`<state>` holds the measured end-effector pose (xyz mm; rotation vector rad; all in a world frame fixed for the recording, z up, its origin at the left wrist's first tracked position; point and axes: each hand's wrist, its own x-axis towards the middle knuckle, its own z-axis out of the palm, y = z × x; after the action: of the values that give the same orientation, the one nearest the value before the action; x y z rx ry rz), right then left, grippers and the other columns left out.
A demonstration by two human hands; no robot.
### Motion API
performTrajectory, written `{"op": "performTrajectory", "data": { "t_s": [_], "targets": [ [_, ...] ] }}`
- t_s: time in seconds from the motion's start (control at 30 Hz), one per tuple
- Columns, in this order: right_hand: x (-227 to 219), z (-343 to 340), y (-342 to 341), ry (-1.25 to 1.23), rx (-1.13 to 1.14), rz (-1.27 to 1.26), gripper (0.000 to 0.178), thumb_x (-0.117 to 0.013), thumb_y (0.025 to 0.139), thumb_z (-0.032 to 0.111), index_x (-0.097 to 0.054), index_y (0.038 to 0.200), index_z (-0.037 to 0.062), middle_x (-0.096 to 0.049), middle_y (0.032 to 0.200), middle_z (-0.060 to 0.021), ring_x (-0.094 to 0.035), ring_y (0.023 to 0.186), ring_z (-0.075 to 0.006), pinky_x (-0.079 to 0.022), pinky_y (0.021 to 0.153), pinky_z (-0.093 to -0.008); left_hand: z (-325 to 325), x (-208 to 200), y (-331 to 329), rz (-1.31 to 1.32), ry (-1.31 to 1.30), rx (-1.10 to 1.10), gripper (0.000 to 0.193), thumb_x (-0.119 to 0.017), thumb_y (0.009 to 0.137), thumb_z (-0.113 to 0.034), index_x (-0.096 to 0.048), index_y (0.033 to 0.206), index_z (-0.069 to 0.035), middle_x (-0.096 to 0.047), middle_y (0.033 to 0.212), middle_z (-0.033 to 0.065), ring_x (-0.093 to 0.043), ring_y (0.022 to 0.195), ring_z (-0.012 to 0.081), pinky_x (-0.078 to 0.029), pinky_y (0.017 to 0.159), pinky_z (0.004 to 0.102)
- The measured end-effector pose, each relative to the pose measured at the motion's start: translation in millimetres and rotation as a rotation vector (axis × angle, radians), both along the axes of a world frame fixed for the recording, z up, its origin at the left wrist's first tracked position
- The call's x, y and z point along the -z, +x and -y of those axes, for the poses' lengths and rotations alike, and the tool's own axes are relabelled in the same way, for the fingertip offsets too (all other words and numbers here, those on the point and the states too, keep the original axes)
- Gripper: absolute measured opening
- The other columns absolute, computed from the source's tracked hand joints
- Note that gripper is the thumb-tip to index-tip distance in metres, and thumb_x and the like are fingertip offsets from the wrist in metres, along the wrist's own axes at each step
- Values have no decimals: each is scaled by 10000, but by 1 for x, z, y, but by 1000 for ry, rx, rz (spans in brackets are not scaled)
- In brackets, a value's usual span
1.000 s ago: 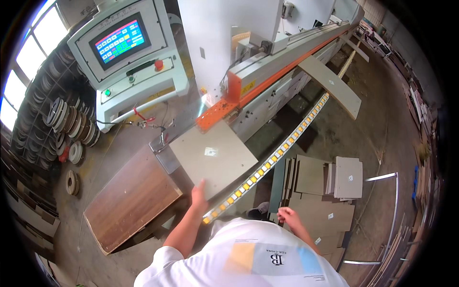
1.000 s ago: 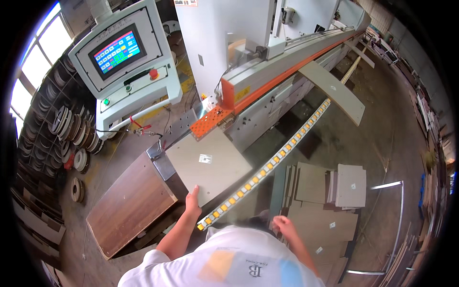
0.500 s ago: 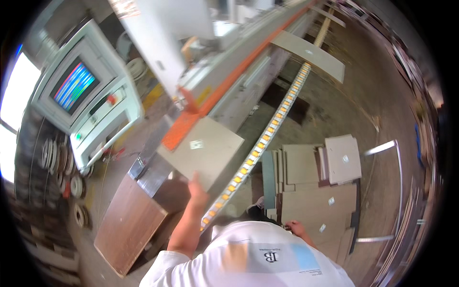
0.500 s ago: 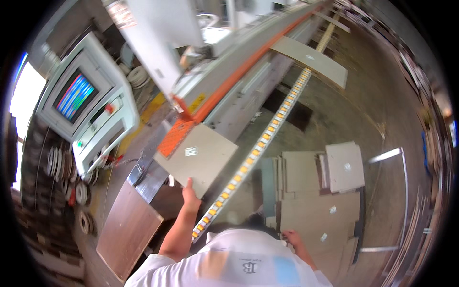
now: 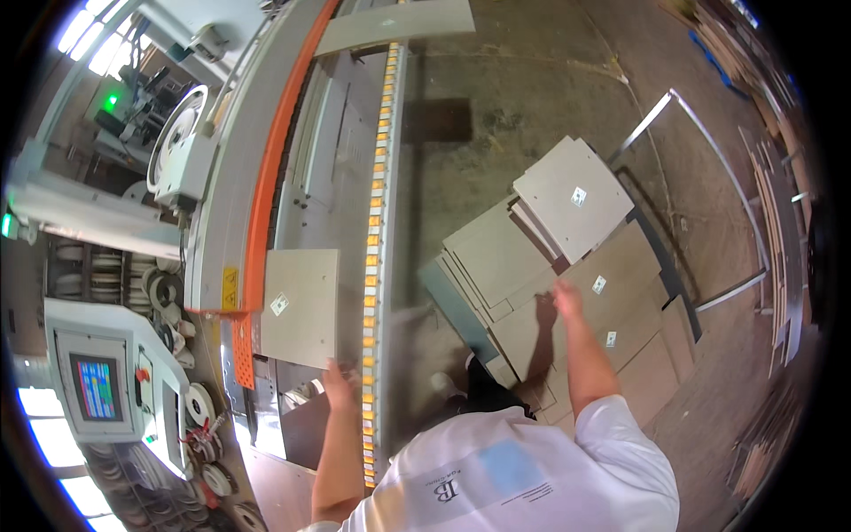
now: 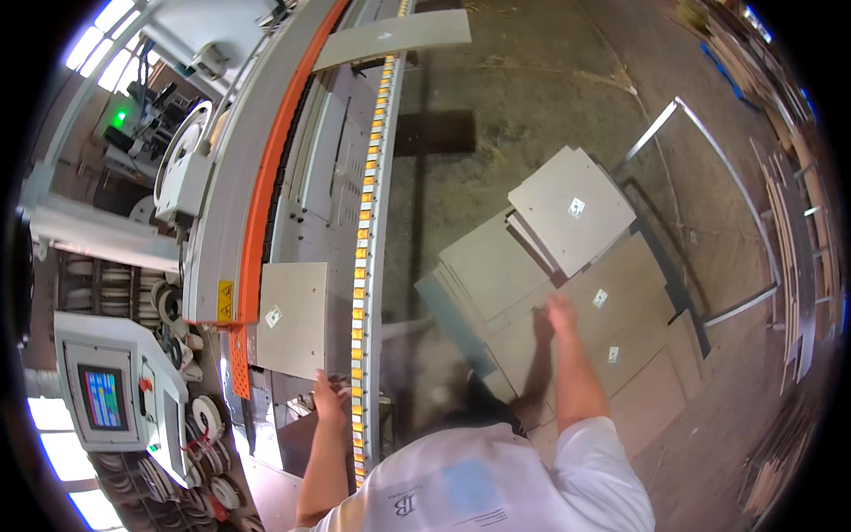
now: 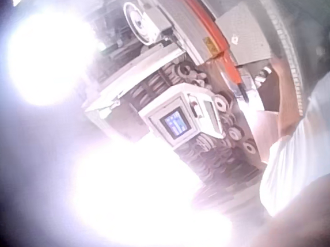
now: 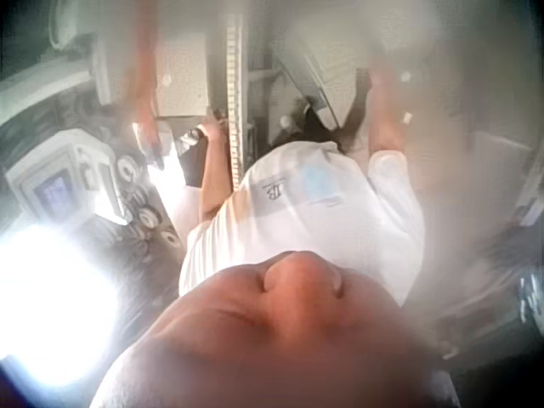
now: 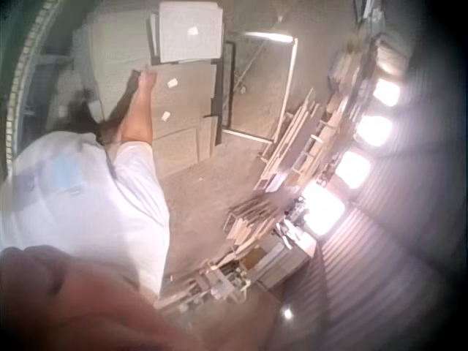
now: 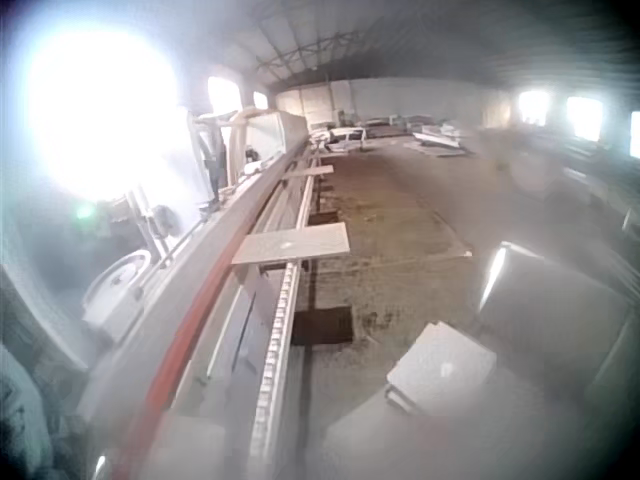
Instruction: The person repeatedly picks up rectangular panels from a stack and places them onto a conveyor belt. Later, the person walks across the workshop floor and assists another worker in moving a large panel onto a metal frame.
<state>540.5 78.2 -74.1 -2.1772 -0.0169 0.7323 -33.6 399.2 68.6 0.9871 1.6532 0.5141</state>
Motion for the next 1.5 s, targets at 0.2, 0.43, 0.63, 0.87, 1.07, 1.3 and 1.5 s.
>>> {"op": "performTrajectory", "data": {
  "t_s": [0.2,0.43,0.63,0.87,1.07,1.3,1.5],
  "targets": [
    [16,-21,78,213,533,-157,424,-736,946,417,-619,1080,32,-585,1001,-70,-607,848,-198,-597,631,-324,60,-41,85,-767,392,600,489,-644,972,-393,-566,1286,-27,-621,1227,185,-601,1179,382,-485,970,506],
    [19,-25,71,450,788,-302,140,-726,957,203,-615,971,119,-584,912,3,-605,807,-100,-592,676,-250,59,-51,93,-767,343,605,492,-659,952,-393,-575,1295,-51,-629,1257,160,-589,1187,407,-484,971,513],
    [41,42,7,618,639,-503,149,-751,961,224,-642,1045,166,-620,894,16,-627,731,-90,-608,697,-259,57,-56,97,-755,336,598,496,-654,956,-401,-579,1295,-47,-630,1276,163,-587,1200,402,-488,972,512],
    [-62,58,-105,638,649,-575,379,-797,917,282,-652,1214,96,-700,1105,-22,-666,922,-157,-562,706,-319,59,-55,88,-715,367,612,545,-655,958,-437,-570,1318,-36,-621,1289,172,-586,1203,402,-492,973,521],
    [-145,69,-167,631,502,-363,447,-764,911,217,-610,1294,46,-686,1207,-64,-658,1076,-197,-531,912,-372,54,-42,66,-518,431,608,546,-641,976,-419,-558,1322,-5,-602,1277,211,-570,1211,416,-478,986,519],
    [-217,109,-231,685,117,-424,621,-801,864,179,-553,1385,-52,-653,1332,-143,-627,1220,-262,-479,1079,-415,67,-98,80,-286,685,712,546,-633,977,-349,-539,1375,12,-585,1325,230,-537,1253,432,-435,1069,505],
    [-256,76,-253,584,-290,-549,569,-824,840,195,-634,1319,-47,-689,1271,-136,-646,1156,-242,-507,1013,-388,94,-122,47,469,-327,631,628,-567,1039,-457,-486,1480,-17,-605,1390,145,-618,1201,276,-483,1057,395]
  ]
}}
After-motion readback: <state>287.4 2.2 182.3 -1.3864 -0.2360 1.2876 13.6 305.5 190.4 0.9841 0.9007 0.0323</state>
